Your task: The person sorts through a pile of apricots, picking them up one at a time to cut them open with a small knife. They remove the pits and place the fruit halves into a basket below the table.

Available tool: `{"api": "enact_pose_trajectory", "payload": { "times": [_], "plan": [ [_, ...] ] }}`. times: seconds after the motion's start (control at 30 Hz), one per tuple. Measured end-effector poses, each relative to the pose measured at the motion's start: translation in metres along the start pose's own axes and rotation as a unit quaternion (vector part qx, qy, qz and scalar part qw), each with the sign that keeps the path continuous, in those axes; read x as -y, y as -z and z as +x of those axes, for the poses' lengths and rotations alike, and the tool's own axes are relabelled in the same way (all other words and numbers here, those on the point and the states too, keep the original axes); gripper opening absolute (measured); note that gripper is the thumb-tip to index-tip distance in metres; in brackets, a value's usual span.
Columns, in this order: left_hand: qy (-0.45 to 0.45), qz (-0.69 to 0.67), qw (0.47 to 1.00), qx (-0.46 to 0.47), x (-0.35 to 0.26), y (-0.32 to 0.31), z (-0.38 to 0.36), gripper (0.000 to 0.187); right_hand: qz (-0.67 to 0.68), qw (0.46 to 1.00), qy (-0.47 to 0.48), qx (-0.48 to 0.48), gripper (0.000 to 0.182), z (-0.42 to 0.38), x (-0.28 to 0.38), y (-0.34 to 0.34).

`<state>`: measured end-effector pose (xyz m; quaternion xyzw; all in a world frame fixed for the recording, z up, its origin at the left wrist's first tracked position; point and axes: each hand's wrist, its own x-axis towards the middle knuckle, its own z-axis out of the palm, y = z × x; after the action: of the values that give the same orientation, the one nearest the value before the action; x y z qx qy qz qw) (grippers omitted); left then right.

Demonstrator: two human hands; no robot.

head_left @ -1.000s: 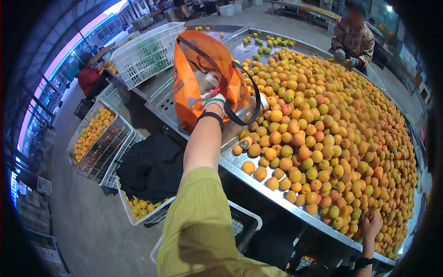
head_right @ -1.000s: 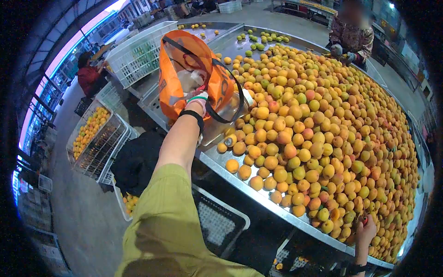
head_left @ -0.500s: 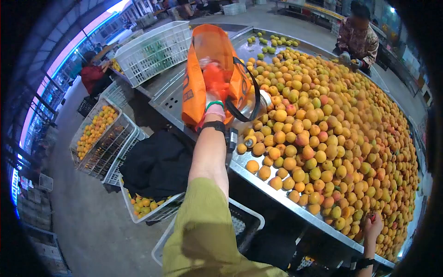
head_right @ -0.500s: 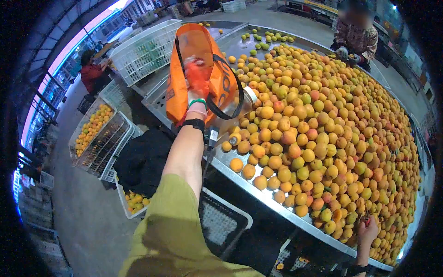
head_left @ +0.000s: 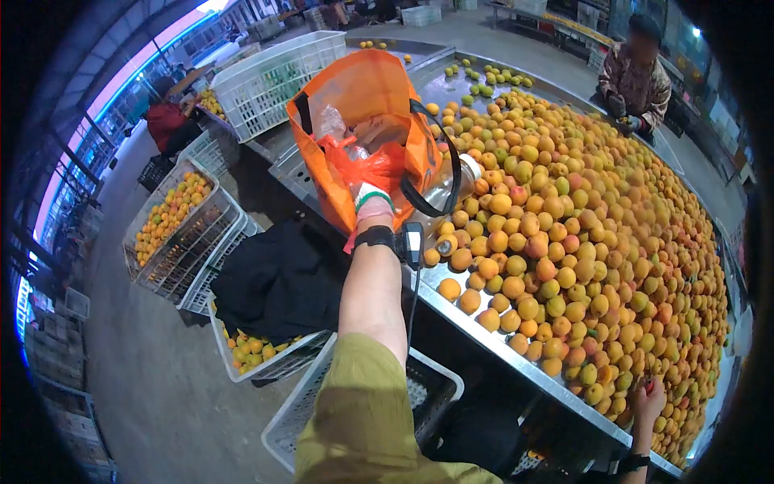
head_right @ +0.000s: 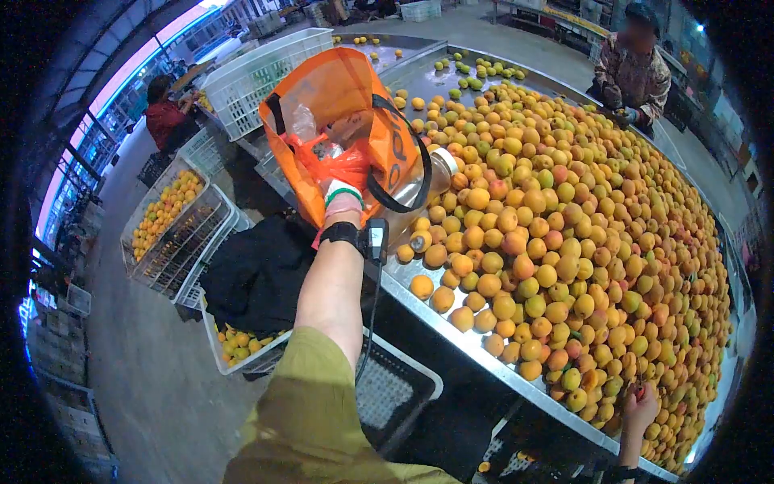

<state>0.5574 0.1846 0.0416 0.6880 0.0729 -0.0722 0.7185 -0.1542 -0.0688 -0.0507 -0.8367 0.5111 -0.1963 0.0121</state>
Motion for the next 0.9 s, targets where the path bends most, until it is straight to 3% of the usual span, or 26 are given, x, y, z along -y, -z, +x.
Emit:
{"api": "enact_pose_trajectory", "payload": {
  "times": [0.13, 0.2, 0.23, 0.27, 0.3, 0.33, 0.37, 0.4, 0.57, 0.6, 0.67, 0.73, 0.77, 0.8, 0.83, 0.87, 0.9],
  "plan": [
    [0.025, -0.061, 0.998, -0.002, -0.020, -0.003, -0.003, 0.048, -0.085, 0.995, -0.025, 0.052, 0.019, 0.000, -0.004, 0.006],
    [0.038, -0.044, 0.998, 0.026, -0.037, -0.007, -0.008, 0.049, 0.012, 1.000, 0.006, 0.007, 0.019, -0.004, -0.001, -0.001],
    [-0.225, 0.117, 0.940, 0.230, -0.022, 0.014, 0.033, 0.052, 0.003, 1.000, 0.007, 0.019, 0.018, -0.005, 0.005, 0.002],
    [-0.319, 0.375, 0.850, 0.188, -0.011, 0.020, 0.070, 0.056, -0.009, 0.999, -0.001, 0.030, 0.018, -0.004, 0.010, 0.007],
    [-0.341, 0.435, 0.809, 0.201, -0.010, 0.019, 0.076, 0.054, -0.031, 0.998, -0.030, 0.054, 0.017, -0.003, 0.010, 0.009],
    [-0.326, 0.452, 0.800, 0.222, -0.011, 0.023, 0.075, 0.051, -0.004, 0.999, -0.014, 0.051, 0.017, -0.003, 0.011, 0.012],
    [-0.312, 0.465, 0.792, 0.243, -0.013, 0.026, 0.077, 0.049, -0.001, 0.994, -0.061, 0.095, 0.019, 0.000, 0.022, 0.021],
    [-0.301, 0.483, 0.781, 0.258, -0.015, 0.028, 0.079, 0.047, -0.030, 0.997, -0.026, 0.068, 0.021, -0.001, 0.017, 0.017],
    [-0.186, 0.520, 0.760, 0.343, -0.027, 0.038, 0.083, 0.037, 0.055, 0.993, -0.060, 0.083, 0.026, -0.002, 0.013, 0.032],
    [-0.364, 0.687, 0.546, 0.311, -0.033, 0.031, 0.092, 0.044, 0.080, 0.991, -0.067, 0.086, 0.028, 0.000, 0.011, 0.030],
    [-0.352, 0.739, 0.533, 0.212, -0.064, 0.025, -0.001, 0.059, 0.122, 0.988, -0.065, 0.065, 0.033, 0.001, -0.007, 0.018],
    [-0.311, 0.706, 0.596, 0.223, -0.076, 0.027, -0.021, 0.058, 0.192, 0.980, -0.053, 0.018, 0.033, 0.005, -0.029, 0.005],
    [-0.272, 0.687, 0.635, 0.224, -0.092, 0.024, -0.068, 0.056, 0.192, 0.979, -0.063, 0.022, 0.033, -0.005, -0.024, 0.014],
    [-0.273, 0.689, 0.633, 0.225, -0.098, 0.026, -0.075, 0.056, 0.349, 0.924, -0.156, 0.024, 0.030, -0.005, -0.015, 0.034],
    [-0.293, 0.691, 0.619, 0.231, -0.106, 0.032, -0.076, 0.055, 0.495, 0.835, -0.240, 0.023, 0.028, -0.004, -0.014, 0.053],
    [-0.314, 0.694, 0.603, 0.236, -0.115, 0.034, -0.081, 0.054, 0.498, 0.833, -0.239, 0.022, 0.028, -0.003, -0.020, 0.066],
    [-0.297, 0.690, 0.623, 0.216, -0.119, 0.032, -0.100, 0.045, 0.569, 0.783, -0.252, -0.013, 0.025, -0.006, -0.027, 0.075]
  ]
}}
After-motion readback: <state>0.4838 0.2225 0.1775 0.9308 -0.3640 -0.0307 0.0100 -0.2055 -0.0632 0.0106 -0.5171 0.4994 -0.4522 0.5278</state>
